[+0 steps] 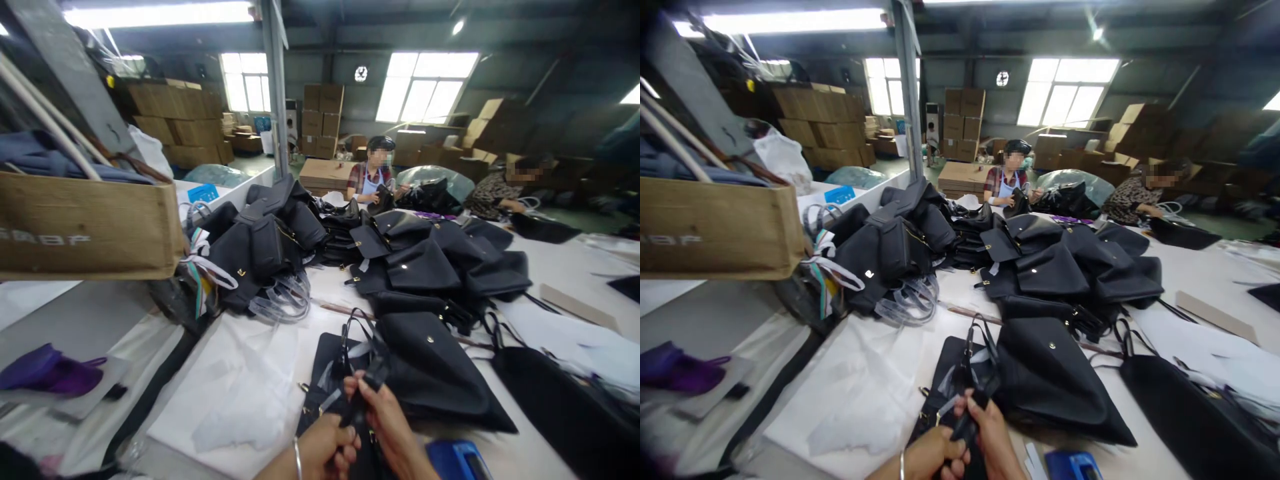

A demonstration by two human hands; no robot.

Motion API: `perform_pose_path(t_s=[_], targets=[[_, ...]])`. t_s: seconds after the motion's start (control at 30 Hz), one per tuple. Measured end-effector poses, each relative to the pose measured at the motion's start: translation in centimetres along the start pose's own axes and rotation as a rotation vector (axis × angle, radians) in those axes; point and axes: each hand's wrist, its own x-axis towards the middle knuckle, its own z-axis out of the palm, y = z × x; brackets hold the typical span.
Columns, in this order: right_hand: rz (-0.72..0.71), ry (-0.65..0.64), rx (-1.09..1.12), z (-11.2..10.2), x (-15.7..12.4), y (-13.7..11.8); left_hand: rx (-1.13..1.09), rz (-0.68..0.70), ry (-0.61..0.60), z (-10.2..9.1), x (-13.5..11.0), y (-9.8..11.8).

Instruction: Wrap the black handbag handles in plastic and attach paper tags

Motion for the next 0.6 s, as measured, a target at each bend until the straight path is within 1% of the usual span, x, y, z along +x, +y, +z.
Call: perform_pose_path(t_s=[0.07,0.1,0.13,0.2,0.27,0.3,0.37,0.43,0.5,0.57,0.6], targets=[[0.12,0.031,-0.087,-1.7,1.7,5.0,0.065,-0.015,0.036,-0.5,1.4,-1.4],[0.128,0.013,-0.147,-2.7,2.4,7.1,0.106,-0.016,0.055,-0.8,1.7,-2.1],[0.111,0.011,-0.232,-3.6,3.1,8.8,0.146,-0.012,0.077,-1.1,1.7,-2.6],[0.083,0.039,-0.453,-5.3,4.1,10.7,0.216,0.003,0.125,-2.2,1.3,-3.1],[0.054,0.086,-0.739,-6.3,4.6,10.9,0.279,0.018,0.208,-4.1,0.4,-2.9],[0.027,0.109,-0.894,-6.5,4.7,10.5,0.313,0.028,0.274,-5.4,-0.1,-2.6],[-0.048,0.148,-1.187,-6.7,4.5,9.4,0.402,0.059,0.467,-8.8,-1.2,-2.1],[-0.138,0.18,-1.388,-7.0,3.9,8.2,0.534,0.107,0.71,-12.7,-2.4,-1.8],[-0.238,0.213,-1.467,-7.8,3.2,7.1,0.662,0.11,0.912,-16.5,-3.8,-1.8],[-0.356,0.225,-1.449,-9.2,2.6,6.4,0.767,0.08,1.092,-19.8,-5.2,-2.1],[-0.394,0.212,-1.421,-10.0,2.4,6.2,0.813,0.058,1.17,-21.3,-5.8,-2.2]])
